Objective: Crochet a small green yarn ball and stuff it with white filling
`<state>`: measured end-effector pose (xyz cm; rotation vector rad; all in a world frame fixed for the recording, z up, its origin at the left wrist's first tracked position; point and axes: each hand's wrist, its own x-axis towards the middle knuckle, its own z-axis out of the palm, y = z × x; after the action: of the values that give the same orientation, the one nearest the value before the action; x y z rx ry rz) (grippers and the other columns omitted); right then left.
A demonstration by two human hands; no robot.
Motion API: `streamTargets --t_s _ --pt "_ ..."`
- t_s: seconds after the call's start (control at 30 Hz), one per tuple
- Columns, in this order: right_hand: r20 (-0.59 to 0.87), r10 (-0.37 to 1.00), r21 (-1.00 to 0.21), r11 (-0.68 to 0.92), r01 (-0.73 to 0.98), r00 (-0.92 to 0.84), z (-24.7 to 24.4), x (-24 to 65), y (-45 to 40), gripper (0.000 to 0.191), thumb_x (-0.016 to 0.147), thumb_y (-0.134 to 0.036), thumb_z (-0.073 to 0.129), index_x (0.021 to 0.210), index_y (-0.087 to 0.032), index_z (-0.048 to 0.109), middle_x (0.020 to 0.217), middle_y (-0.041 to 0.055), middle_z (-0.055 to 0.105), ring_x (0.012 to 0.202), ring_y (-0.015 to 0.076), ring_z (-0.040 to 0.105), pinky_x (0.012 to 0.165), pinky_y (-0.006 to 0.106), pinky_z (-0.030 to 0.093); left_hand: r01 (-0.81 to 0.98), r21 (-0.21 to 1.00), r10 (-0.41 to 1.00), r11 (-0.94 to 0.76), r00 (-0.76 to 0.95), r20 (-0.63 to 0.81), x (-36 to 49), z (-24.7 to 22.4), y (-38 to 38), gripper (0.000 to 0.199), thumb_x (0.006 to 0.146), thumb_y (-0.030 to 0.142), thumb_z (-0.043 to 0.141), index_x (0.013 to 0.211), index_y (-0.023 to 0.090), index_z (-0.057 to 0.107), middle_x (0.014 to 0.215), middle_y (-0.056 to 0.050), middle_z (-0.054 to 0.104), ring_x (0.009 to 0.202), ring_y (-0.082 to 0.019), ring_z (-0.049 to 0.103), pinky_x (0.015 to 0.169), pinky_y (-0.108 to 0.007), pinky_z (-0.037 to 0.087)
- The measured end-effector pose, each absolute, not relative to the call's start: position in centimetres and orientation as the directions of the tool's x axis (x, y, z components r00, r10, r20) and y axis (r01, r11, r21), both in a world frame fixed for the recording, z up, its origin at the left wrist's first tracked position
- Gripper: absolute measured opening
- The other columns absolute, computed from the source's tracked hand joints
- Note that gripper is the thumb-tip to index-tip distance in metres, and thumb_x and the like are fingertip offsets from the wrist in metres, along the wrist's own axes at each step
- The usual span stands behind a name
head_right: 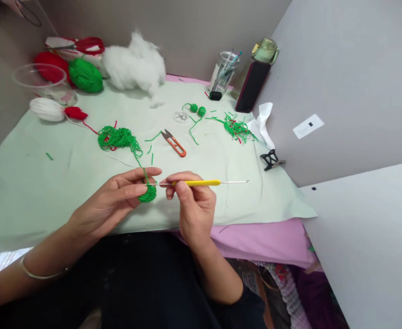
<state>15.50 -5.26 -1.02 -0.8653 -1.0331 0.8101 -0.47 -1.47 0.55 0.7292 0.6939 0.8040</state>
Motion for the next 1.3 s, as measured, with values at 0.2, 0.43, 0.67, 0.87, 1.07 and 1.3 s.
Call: streamTargets --t_s 0.2,0.43,0.67,0.87,1.07,1.3 --pt "0.367 0.893 -0.917 0.394 -0.061 0.26 -1.6 15.4 -5.2 0.013 0.098 -0.03 0.065 0.1 -0.026 0.078 0.095 0.0032 0.078 0.083 0.0163 0.069 0.073 0.032 0.056 -0.294 0.893 0.832 0.341 0.537 -0.141 -0.7 0.2 -1.6 0.031 0.087 0.024 0.08 0.117 0.033 0.08 0.101 0.0 0.075 0.095 -0.013 0.064 0.093 -0.025 0.048" --pt "0.278 0.936 -0.909 0.329 -0.256 0.216 -1.4 15.8 -4.5 0.019 0.095 -0.041 0.067 0.09 -0.024 0.071 0.081 0.0008 0.073 0.066 0.0126 0.06 0.064 0.028 0.053 -0.177 0.95 0.818 0.258 0.564 -0.117 -1.7 0.8 -1.3 0.039 0.085 0.028 0.081 0.123 0.031 0.078 0.094 -0.002 0.064 0.087 -0.015 0.059 0.079 -0.025 0.049" --pt "0.307 0.944 -0.899 0.328 -0.291 0.118 -1.0 16.3 -4.5 0.018 0.1 -0.038 0.061 0.091 -0.024 0.066 0.08 0.0002 0.072 0.066 0.0125 0.061 0.065 0.028 0.053 -0.133 0.973 0.823 0.19 0.562 -0.084 -1.9 1.4 -1.4 0.037 0.086 0.025 0.08 0.122 0.032 0.078 0.09 0.0 0.059 0.087 -0.014 0.059 0.078 -0.022 0.05" --pt "0.393 0.917 -0.903 0.398 -0.164 0.065 -0.7 17.1 -5.1 0.016 0.102 -0.032 0.057 0.096 -0.024 0.07 0.084 0.0013 0.073 0.075 0.0151 0.066 0.069 0.031 0.056 -0.045 0.989 0.841 0.14 0.533 -0.095 -2.1 1.9 -1.6 0.034 0.087 0.026 0.077 0.121 0.03 0.078 0.09 -0.001 0.062 0.088 -0.016 0.062 0.082 -0.026 0.053" --pt "0.655 0.753 -0.706 0.642 0.299 -0.069 -0.1 17.3 -6.1 0.023 0.101 -0.014 0.052 0.112 -0.025 0.07 0.1 0.0055 0.076 0.093 0.0201 0.071 0.079 0.038 0.059 0.019 0.998 0.891 0.064 0.45 -0.065 -1.7 2.0 -1.8 0.034 0.087 0.024 0.076 0.12 0.027 0.078 0.086 0.0 0.065 0.085 -0.015 0.061 0.081 -0.026 0.05" --pt "0.866 0.475 -0.226 0.652 0.724 -0.157 -2.2 15.9 -6.0 0.036 0.09 -0.003 0.066 0.119 -0.023 0.072 0.113 0.0093 0.074 0.102 0.0213 0.07 0.081 0.034 0.061 -0.205 0.95 0.922 0.237 0.356 -0.153 -0.8 1.1 -2.3 0.043 0.083 0.027 0.082 0.125 0.029 0.076 0.084 0.002 0.062 0.076 -0.011 0.052 0.077 -0.024 0.046"
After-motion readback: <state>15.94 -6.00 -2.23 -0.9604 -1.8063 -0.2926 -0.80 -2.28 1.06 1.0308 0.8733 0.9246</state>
